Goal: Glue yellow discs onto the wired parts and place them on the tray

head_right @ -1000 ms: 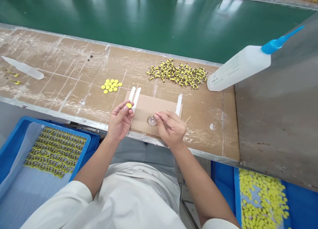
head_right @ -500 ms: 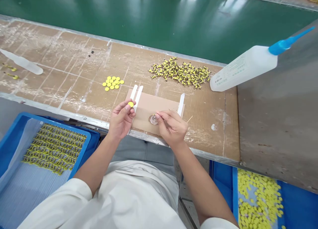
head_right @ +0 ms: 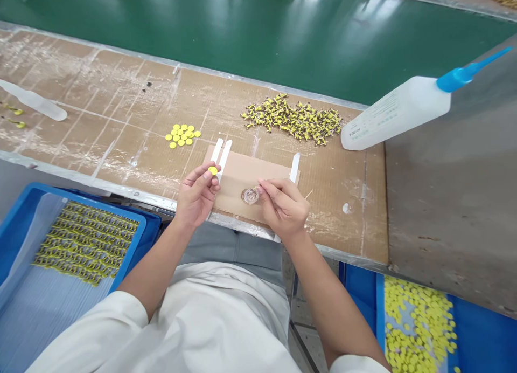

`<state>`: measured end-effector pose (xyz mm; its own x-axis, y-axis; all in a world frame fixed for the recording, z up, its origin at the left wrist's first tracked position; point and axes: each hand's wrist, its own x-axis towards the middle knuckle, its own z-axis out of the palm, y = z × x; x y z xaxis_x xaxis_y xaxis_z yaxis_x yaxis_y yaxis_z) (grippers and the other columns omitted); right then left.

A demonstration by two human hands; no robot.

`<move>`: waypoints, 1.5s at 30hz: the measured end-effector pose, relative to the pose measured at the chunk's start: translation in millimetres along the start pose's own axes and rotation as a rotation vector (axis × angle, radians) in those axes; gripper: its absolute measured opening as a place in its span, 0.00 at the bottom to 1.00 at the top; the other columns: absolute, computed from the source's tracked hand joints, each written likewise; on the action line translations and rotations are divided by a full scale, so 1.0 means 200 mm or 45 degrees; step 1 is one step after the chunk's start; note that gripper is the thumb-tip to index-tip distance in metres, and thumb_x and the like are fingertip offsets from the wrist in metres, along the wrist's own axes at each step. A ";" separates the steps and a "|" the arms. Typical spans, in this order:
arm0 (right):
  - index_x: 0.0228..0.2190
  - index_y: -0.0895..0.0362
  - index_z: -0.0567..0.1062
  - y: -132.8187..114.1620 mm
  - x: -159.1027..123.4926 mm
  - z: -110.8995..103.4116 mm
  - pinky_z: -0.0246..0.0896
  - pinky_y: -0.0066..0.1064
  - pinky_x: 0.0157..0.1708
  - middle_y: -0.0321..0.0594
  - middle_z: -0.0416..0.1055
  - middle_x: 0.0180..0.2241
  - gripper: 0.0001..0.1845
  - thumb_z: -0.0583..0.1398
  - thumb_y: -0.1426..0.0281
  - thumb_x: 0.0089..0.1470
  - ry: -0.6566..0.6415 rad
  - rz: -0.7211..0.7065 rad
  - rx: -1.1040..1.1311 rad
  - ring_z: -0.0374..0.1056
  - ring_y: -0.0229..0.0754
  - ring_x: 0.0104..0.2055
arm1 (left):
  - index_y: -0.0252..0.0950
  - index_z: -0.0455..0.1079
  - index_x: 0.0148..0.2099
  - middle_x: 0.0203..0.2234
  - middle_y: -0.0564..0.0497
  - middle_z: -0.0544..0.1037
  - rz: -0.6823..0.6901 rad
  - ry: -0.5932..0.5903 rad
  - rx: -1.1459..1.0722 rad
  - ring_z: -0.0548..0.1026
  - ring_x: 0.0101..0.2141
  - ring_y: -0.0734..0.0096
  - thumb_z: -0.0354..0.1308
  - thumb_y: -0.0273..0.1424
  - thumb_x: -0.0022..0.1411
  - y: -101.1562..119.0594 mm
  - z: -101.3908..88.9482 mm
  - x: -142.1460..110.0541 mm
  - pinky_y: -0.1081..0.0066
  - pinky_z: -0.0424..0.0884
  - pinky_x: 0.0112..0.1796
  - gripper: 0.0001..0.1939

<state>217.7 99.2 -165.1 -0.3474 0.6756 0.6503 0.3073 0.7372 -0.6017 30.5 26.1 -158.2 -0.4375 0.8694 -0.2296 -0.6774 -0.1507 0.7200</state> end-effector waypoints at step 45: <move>0.37 0.51 0.82 -0.47 0.06 -0.07 0.77 0.39 0.41 0.40 0.81 0.37 0.09 0.66 0.75 0.54 0.136 0.543 0.666 0.77 0.45 0.38 | 0.41 0.81 0.45 0.41 0.47 0.84 -0.263 -0.173 -0.082 0.82 0.39 0.68 0.67 0.33 0.59 0.01 0.17 -0.36 0.76 0.79 0.39 0.11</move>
<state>197.8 38.1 -94.5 -0.1932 0.9230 0.3329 -0.0803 0.3232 -0.9429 81.6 -21.2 -118.4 -0.2049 0.9396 -0.2742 -0.7822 0.0112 0.6229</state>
